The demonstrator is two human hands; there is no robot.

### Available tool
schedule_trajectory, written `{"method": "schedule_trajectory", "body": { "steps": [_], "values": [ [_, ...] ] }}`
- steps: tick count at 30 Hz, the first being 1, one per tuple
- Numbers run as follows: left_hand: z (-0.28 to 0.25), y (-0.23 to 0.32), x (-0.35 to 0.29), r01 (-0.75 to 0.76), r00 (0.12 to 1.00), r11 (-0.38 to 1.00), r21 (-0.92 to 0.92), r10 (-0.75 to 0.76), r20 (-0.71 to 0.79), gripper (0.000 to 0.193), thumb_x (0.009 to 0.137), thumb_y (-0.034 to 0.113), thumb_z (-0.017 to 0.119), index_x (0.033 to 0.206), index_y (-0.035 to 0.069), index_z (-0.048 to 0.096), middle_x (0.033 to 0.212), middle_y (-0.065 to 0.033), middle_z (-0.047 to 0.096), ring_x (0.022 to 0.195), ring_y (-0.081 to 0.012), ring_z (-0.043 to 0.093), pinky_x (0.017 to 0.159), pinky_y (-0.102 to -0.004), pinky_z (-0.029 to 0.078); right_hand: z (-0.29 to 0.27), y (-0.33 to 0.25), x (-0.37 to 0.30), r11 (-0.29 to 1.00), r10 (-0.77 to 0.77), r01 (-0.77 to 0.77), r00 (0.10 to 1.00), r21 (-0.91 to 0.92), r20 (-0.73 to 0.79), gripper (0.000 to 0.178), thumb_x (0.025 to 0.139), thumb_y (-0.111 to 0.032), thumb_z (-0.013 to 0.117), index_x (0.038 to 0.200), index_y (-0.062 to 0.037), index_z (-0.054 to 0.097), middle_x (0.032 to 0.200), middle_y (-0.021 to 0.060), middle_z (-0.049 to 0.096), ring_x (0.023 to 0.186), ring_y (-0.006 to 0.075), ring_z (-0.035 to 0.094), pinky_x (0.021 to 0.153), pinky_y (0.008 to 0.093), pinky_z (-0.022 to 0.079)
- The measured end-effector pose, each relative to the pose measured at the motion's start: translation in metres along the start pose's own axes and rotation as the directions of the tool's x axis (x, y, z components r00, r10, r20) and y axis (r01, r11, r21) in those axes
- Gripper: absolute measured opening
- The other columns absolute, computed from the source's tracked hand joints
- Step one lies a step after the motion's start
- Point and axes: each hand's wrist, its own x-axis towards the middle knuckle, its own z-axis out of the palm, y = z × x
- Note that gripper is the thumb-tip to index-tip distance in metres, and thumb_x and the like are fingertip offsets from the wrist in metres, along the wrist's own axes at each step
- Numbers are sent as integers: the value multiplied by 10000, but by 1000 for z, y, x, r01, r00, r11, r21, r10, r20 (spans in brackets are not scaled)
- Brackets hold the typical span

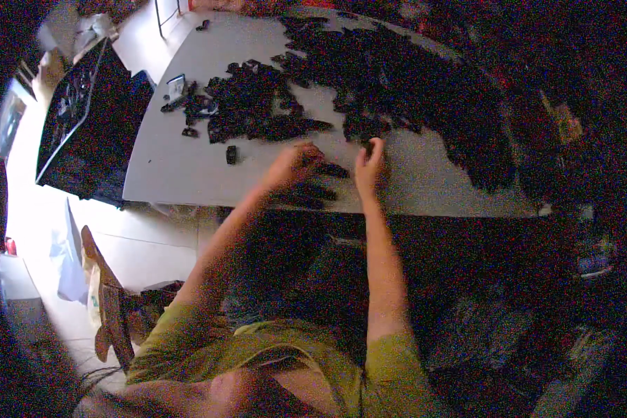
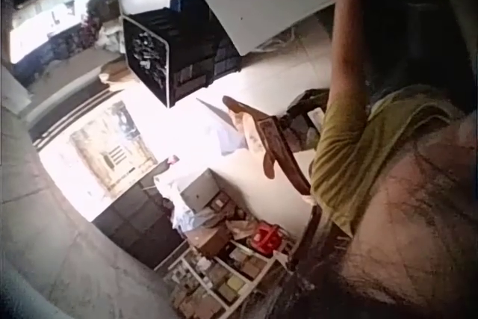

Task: Assembling small black plastic components by hand at a workstation.

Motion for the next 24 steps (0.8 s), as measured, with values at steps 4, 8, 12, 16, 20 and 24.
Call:
{"method": "schedule_trajectory", "body": {
  "steps": [4, 8, 12, 16, 20, 24],
  "values": [
    [4, 9, 2, -101, 988, 993, -63, 93, -125, 113, 796, 93, 599, 880, 17, 603, 868, -163, 600, 811, -337, 565, 710, -388, 460, 7, 38, 12, 952, -183, 239, 944, 189, -273, 291, 907, -147, 469, 1190, -84, 503, 854, 69, 594, 702, 170, 554, 617, 311, 440],
    [8, -8, 1, -107, 993, 992, -71, 103, -55, 106, 754, 105, 595, 812, 19, 616, 817, -153, 586, 803, -352, 561, 686, -426, 462, 17, 65, 11, 963, 125, -120, 992, 241, -5, 285, 931, -160, 432, 1188, -105, 544, 747, 2, 507, 563, 87, 405, 524, 240, 371],
    [15, -10, 4, -92, 993, 996, 3, 92, -79, 95, 748, 106, 583, 791, 27, 615, 802, -146, 580, 821, -350, 556, 696, -435, 462, 10, 62, 19, 996, -27, 23, 998, -83, -49, 302, 932, -179, 438, 1205, -100, 541, 794, 24, 563, 574, 100, 444, 552, 278, 397],
    [14, -29, -1, -32, 999, 998, 62, 32, 0, 148, 787, 167, 582, 862, 42, 607, 903, -157, 596, 870, -365, 562, 749, -432, 472, 22, 34, 11, 996, -27, 22, 998, -85, -57, 310, 932, -188, 431, 1208, -90, 532, 1055, 98, 610, 662, 137, 520, 653, 298, 431],
    [18, -11, 2, -72, 996, 995, -69, 69, -51, 97, 730, 112, 578, 780, 40, 619, 798, -143, 576, 791, -350, 561, 685, -434, 465, 13, 60, 11, 970, -196, 151, 949, -192, -248, 315, 933, -177, 427, 1224, -94, 518, 934, 82, 606, 659, 134, 507, 637, 290, 422],
    [16, -20, 0, -56, 997, 996, -64, 53, -48, 86, 752, 106, 568, 779, 42, 619, 794, -138, 575, 765, -350, 562, 674, -434, 462, 12, 33, 8, 980, 176, -164, 979, 113, -99, 319, 932, -162, 407, 1223, -69, 499, 953, 108, 591, 760, 177, 549, 709, 319, 454]
  ]
}}
